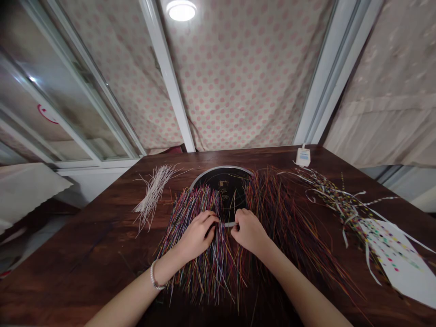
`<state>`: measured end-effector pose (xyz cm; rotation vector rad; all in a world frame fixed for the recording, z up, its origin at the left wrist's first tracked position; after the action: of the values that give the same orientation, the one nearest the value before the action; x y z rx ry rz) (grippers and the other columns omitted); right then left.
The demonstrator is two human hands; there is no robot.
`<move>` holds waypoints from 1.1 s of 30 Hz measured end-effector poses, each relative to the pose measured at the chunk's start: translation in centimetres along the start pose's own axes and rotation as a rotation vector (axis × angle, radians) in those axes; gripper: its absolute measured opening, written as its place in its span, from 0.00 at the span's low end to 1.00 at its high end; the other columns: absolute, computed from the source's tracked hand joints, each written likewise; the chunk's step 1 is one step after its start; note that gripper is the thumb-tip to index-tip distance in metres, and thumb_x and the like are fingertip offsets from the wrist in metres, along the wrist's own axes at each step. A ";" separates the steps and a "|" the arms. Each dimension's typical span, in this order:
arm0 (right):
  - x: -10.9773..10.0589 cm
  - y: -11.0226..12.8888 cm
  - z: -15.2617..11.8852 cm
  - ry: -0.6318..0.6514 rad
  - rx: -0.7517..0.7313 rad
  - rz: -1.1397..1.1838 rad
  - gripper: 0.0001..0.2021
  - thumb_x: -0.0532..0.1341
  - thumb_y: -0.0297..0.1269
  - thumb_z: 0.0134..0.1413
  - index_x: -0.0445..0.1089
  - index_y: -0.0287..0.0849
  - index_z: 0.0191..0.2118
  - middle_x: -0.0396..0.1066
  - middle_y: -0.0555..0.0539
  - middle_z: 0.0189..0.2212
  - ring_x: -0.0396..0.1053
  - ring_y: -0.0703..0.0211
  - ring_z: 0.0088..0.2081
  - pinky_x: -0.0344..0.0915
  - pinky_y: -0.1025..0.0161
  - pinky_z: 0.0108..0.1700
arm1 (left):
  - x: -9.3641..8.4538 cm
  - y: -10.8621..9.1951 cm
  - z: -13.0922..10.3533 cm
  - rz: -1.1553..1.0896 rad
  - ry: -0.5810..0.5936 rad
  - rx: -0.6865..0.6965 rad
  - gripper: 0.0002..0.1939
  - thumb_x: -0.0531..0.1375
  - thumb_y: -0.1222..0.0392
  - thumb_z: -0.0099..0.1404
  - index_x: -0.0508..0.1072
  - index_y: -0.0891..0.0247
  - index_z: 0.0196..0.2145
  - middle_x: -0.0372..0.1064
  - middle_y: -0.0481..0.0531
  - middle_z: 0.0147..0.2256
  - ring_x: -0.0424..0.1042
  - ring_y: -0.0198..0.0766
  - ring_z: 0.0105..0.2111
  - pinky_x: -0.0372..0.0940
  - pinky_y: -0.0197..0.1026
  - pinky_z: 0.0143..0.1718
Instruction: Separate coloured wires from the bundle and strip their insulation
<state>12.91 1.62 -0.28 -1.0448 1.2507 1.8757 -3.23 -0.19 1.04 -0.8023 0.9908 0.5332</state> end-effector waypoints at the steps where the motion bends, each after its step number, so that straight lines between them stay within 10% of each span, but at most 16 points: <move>1: 0.1 -0.2 0.1 -0.004 0.028 -0.008 0.04 0.54 0.26 0.40 0.58 0.41 0.24 0.62 0.48 0.25 0.59 0.61 0.29 0.54 0.66 0.32 | -0.1 0.0 0.0 0.005 -0.003 -0.022 0.12 0.48 0.68 0.59 0.66 0.62 0.39 0.60 0.54 0.40 0.61 0.41 0.42 0.59 0.46 0.45; 11: 0.0 0.2 0.7 -0.009 0.134 -0.095 0.08 0.55 0.39 0.47 0.61 0.40 0.24 0.63 0.46 0.23 0.61 0.60 0.25 0.52 0.65 0.29 | 0.0 -0.2 0.0 0.014 0.003 -0.021 0.12 0.48 0.69 0.58 0.65 0.62 0.38 0.59 0.54 0.40 0.59 0.41 0.42 0.58 0.47 0.44; 25: 0.0 -0.3 0.5 0.069 0.257 -0.205 0.04 0.55 0.28 0.43 0.63 0.37 0.29 0.66 0.42 0.29 0.66 0.56 0.29 0.52 0.64 0.28 | -0.1 0.3 0.0 0.053 -0.022 -0.084 0.12 0.50 0.71 0.53 0.68 0.61 0.33 0.60 0.52 0.37 0.60 0.41 0.39 0.58 0.45 0.41; 33: -0.6 -1.6 1.0 -0.140 0.297 0.053 0.02 0.56 0.31 0.41 0.63 0.40 0.23 0.65 0.48 0.22 0.64 0.61 0.26 0.56 0.65 0.29 | 0.2 0.3 -0.2 0.039 -0.004 -0.026 0.20 0.49 0.71 0.54 0.70 0.58 0.42 0.60 0.52 0.39 0.59 0.41 0.41 0.57 0.46 0.43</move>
<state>14.24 3.07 -0.18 -0.7174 1.4312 1.7036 -3.42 -0.17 0.66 -0.8059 0.9996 0.5815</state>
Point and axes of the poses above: each hand's wrist, its own z-axis towards the middle knuckle, its own x-axis out of the palm, y = z × x, the point moved 4 cm from there along z, towards the middle knuckle
